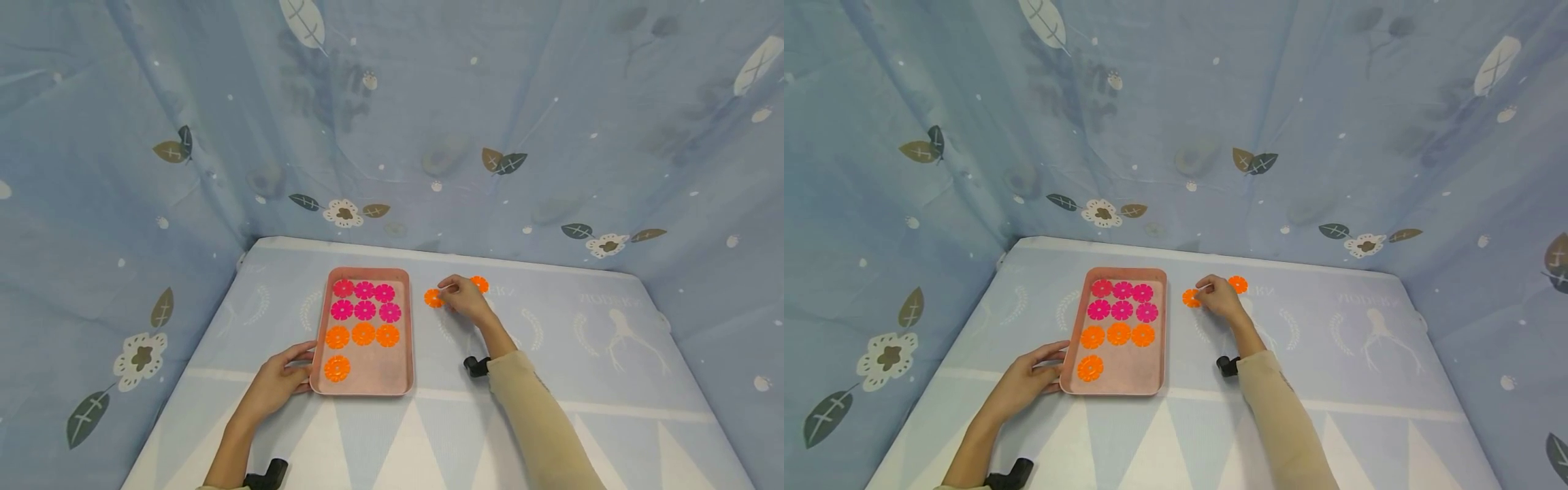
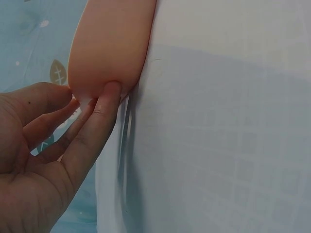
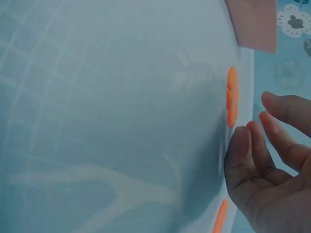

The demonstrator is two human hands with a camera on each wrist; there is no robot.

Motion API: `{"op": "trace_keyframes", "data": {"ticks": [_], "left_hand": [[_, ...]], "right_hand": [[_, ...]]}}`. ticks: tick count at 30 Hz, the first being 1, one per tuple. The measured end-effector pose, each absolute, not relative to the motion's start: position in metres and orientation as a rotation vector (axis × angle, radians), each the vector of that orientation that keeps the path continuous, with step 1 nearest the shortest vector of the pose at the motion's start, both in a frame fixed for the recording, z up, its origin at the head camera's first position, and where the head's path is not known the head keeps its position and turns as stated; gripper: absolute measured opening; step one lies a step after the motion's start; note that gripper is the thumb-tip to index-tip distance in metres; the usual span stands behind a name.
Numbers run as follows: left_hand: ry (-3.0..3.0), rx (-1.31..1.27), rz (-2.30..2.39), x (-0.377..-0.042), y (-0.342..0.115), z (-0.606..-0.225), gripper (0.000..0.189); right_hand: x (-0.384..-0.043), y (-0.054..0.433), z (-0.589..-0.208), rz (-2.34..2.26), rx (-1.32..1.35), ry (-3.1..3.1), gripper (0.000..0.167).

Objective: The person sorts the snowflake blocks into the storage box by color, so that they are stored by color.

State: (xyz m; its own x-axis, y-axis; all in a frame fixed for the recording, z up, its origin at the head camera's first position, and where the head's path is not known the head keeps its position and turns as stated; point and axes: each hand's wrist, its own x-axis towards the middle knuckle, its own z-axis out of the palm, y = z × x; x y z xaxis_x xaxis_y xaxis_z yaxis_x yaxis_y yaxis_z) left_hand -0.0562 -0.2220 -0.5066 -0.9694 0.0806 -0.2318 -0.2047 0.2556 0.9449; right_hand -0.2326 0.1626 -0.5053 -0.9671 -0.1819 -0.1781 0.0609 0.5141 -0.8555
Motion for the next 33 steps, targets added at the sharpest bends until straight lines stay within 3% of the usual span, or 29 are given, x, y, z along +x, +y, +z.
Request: {"op": "trace_keyframes", "data": {"ticks": [18, 28, 33], "left_hand": [[2.287, -0.107, 1.797, -0.056, -0.222, -0.504, 0.045], [2.294, -0.121, 1.786, -0.057, -0.221, -0.506, 0.045], [2.298, -0.134, 1.779, -0.056, -0.221, -0.506, 0.045]], "right_hand": [[-0.241, 0.151, -0.514, -1.129, -0.054, 2.675, 0.038], [-0.242, 0.157, -0.511, -1.252, 0.006, 2.6, 0.017], [-0.242, 0.158, -0.511, -1.297, 0.007, 2.573, 0.016]]}}
